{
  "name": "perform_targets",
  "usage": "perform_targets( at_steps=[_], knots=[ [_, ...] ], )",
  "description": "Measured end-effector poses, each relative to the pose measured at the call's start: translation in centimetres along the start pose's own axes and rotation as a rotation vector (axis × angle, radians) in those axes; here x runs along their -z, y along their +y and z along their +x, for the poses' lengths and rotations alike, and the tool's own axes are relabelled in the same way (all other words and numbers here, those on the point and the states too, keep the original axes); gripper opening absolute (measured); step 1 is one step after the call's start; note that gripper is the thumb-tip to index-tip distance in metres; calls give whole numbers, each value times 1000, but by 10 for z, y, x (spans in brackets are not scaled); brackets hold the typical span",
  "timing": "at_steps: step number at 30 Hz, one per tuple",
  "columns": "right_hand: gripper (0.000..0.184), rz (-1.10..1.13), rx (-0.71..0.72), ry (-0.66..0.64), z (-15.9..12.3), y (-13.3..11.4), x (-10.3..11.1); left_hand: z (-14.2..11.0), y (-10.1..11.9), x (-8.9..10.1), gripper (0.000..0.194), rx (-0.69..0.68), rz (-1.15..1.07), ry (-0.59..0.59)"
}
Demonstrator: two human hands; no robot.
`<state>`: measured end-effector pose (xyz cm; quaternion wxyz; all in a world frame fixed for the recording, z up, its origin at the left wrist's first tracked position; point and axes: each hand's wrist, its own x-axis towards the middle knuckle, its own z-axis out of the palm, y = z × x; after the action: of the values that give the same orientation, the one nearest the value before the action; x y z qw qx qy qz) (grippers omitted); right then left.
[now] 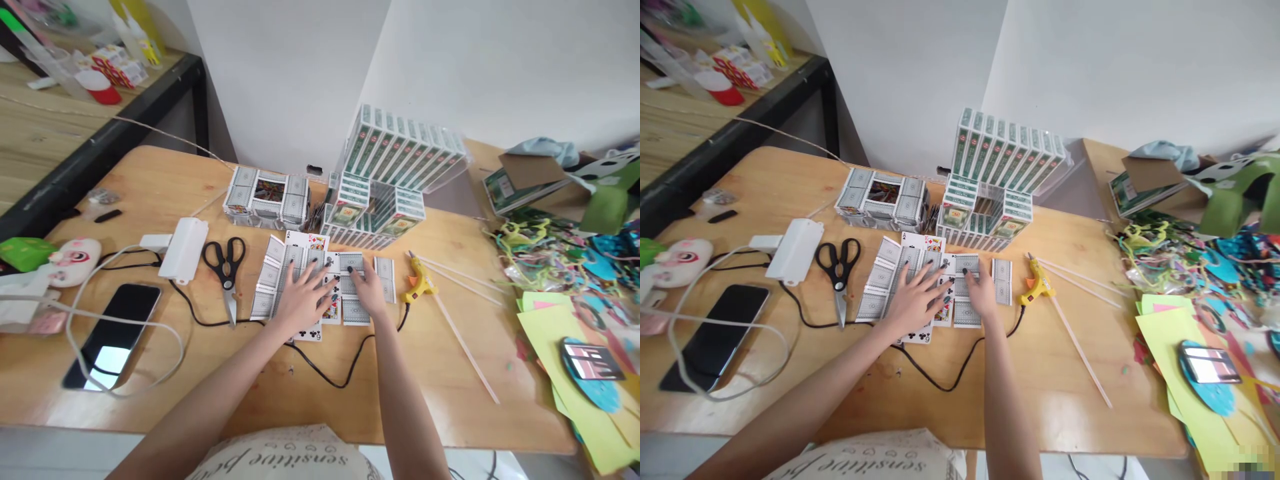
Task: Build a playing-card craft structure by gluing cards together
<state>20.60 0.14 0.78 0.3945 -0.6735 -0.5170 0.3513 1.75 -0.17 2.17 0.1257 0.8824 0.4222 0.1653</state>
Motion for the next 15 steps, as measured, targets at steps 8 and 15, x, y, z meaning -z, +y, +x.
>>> perform_targets(
  at_steps=[8, 15],
  knots=[
    [40, -51, -24, 35, -3, -2, -2, 0, -1, -1, 37, 11, 14, -19],
    [47, 1, -48, 7, -13, 0, 1, 0, 1, 2, 44, 15, 16, -43]
  ],
)
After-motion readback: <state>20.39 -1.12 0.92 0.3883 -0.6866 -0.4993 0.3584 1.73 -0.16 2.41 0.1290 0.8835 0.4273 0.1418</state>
